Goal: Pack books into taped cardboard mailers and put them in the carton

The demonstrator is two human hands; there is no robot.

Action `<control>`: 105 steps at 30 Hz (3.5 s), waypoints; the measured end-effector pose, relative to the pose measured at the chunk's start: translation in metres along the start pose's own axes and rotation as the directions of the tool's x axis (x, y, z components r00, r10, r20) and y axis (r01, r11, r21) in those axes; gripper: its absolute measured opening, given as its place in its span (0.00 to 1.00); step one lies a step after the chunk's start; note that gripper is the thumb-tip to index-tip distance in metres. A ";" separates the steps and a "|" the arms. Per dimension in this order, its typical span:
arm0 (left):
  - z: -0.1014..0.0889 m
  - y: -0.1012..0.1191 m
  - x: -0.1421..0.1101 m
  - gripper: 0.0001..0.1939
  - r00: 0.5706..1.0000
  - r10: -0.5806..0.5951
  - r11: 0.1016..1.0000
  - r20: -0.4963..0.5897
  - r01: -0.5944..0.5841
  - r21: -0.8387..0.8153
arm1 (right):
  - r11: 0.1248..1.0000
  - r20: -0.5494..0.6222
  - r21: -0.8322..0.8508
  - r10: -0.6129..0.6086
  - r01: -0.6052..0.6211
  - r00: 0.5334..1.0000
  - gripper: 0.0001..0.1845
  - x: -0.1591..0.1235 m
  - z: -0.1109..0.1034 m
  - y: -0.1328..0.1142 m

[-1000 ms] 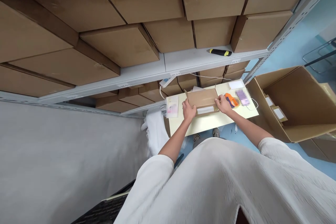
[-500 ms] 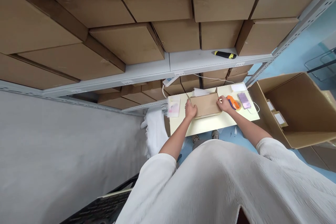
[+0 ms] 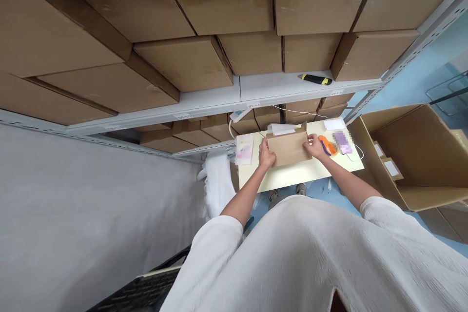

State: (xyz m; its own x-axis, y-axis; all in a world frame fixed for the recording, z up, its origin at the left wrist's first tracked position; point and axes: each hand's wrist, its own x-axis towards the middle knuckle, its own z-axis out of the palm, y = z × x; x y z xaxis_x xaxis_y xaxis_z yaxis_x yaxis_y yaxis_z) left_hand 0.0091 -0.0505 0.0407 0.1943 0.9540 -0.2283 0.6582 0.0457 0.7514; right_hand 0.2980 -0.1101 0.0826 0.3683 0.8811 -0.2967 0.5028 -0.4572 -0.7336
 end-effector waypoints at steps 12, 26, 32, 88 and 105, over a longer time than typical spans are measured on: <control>0.003 -0.007 -0.012 0.43 0.962 -0.003 0.936 -0.272 -0.093 -0.339 | 0.932 -0.025 0.325 -0.158 0.158 0.987 0.50 -0.002 0.014 0.021; -0.003 -0.020 -0.021 0.40 0.961 -0.017 0.944 -0.277 -0.076 -0.320 | 0.934 -0.007 0.301 -0.198 0.191 0.980 0.34 -0.010 0.029 0.036; -0.009 -0.023 -0.031 0.39 0.974 -0.087 0.954 -0.207 0.022 -0.299 | 0.945 0.025 0.292 -0.164 0.150 0.986 0.35 -0.012 0.024 0.038; -0.052 -0.025 -0.044 0.28 0.885 0.444 0.884 0.140 -0.458 0.090 | 0.609 0.418 -0.490 -0.463 0.623 0.781 0.70 0.052 0.022 -0.035; -0.093 -0.145 0.035 0.23 0.859 -0.466 0.884 -0.211 0.442 -0.155 | 0.594 0.435 -0.560 -0.382 0.578 0.815 0.70 0.037 0.013 -0.035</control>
State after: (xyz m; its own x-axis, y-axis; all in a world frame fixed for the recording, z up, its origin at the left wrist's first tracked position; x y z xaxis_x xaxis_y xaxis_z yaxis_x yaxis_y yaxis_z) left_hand -0.1475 0.0041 -0.0190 -0.2933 0.8607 -0.4161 0.5547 0.5077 0.6592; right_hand 0.2843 -0.0597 0.0897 -0.2322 0.9457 -0.2273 0.9494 0.1696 -0.2643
